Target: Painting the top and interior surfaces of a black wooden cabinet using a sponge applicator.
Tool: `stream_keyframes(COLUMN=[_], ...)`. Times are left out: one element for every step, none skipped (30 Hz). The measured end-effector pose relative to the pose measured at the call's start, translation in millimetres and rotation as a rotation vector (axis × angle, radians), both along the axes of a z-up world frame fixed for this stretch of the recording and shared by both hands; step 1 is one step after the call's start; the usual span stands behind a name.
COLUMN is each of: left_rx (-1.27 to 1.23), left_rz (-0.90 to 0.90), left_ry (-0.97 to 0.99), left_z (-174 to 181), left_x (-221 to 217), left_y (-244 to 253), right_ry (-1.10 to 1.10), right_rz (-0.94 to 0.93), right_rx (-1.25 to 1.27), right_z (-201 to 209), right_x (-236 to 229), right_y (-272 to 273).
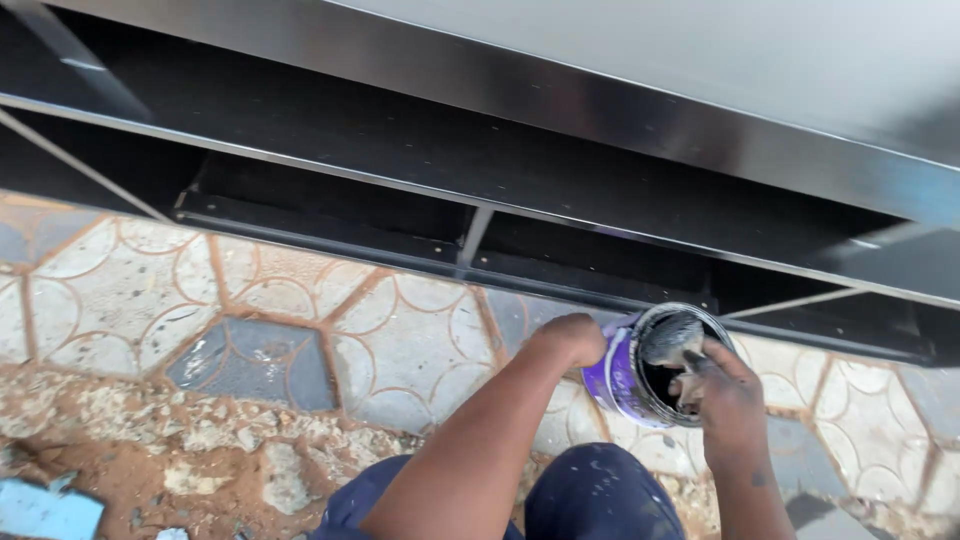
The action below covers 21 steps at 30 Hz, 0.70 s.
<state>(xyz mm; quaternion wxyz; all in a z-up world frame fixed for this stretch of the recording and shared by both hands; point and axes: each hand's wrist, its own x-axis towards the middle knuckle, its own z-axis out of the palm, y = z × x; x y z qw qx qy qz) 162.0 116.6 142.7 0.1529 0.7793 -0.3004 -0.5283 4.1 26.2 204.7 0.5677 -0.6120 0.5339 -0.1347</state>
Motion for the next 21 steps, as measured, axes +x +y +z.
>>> stream_keyframes(left_rx=[-0.018, -0.032, -0.031, -0.05, -0.07, -0.066, -0.07, -0.072, -0.066, -0.037, -0.007, -0.007, 0.017, 0.037, 0.033, 0.099, 0.166, 0.164, 0.148, 0.132, 0.132], left_rz=[0.019, 0.051, 0.05, 0.106, 0.163, 0.172, 0.154, 0.133, 0.14, 0.234, 0.329, 0.321, 0.417, 0.509, 0.496, 0.478, 0.46, 0.449, 0.552, 0.655, 0.646], left_ry=[0.069, 0.135, 0.134, 0.197, 0.259, 0.259, 0.21, 0.167, 0.171, 0.206, 0.24, 0.248, 0.322, 0.389, 0.388, 0.492, 0.595, 0.593, 0.463, 0.332, 0.332], left_z=[0.5, 0.3, -5.6, -11.7, -18.0, -30.4, -43.1, -56.3, -71.5, -85.6, -99.5, -89.0, -77.7, -64.3, -69.4, -74.1, -77.9, -81.3, -84.0, -86.9, -91.3], left_x=[-9.9, -16.1, -25.8, -32.5, -38.7, -40.3, -41.7, -46.2, -45.0, -46.3, -48.2, -52.1, -55.9, -55.4, -61.6, -67.6, -72.8, -85.4, -96.6, -106.7, -117.3], left_y=[-10.7, -18.0, -28.1, -37.2, -45.9, -54.3, -62.7, -70.6, -76.4, -85.0, -94.1, -84.3, -74.7, -67.9, -66.4, -62.8, -59.1, -57.6, -56.3, -53.4, -51.8], right_ry=[0.01, 0.018, 0.017, -0.063, -0.142, -0.141, -0.134, -0.122, -0.117, -0.138, -0.159, -0.152, -0.129, -0.116, -0.118, -0.101, -0.085, -0.087, 0.012, 0.115, 0.115], right_rz=[-0.038, -0.064, -0.065, -0.084, -0.104, -0.095, -0.091, -0.09, -0.084, -0.106, -0.128, -0.135, -0.11, -0.088, -0.099, -0.12, -0.141, -0.151, -0.154, -0.155, -0.164], right_rx=[-0.043, -0.081, -0.08, -0.074, -0.068, -0.062, -0.073, -0.083, -0.078, -0.081, -0.084, -0.087, -0.088, -0.093, -0.1, -0.084, -0.069, -0.074, -0.071, -0.065, -0.066], right_z=[7.6, 13.6, 7.1, 0.1, -7.0, -4.8, -2.9, -0.7, -12.8, -23.6, -34.1, -40.2, -45.6, -50.1, -50.5, -50.8, -50.0, -34.2, -17.9, -1.5, 5.8], right_x=[-7.6, -10.7, -24.1, -33.9, -43.2, -46.0, -48.7, -54.3, -55.7, -60.0, -64.9, -61.7, -58.9, -53.3, -47.2, -41.0, -33.9, -32.6, -29.7, -25.2, -29.4], right_y=[-1.6, -2.0, -10.4, -19.3, -28.0, -29.3, -30.8, -31.5, -36.7, -42.6, -49.0, -46.6, -44.6, -44.7, -41.6, -36.7, -31.9, -20.0, -8.3, 4.1, 11.0])
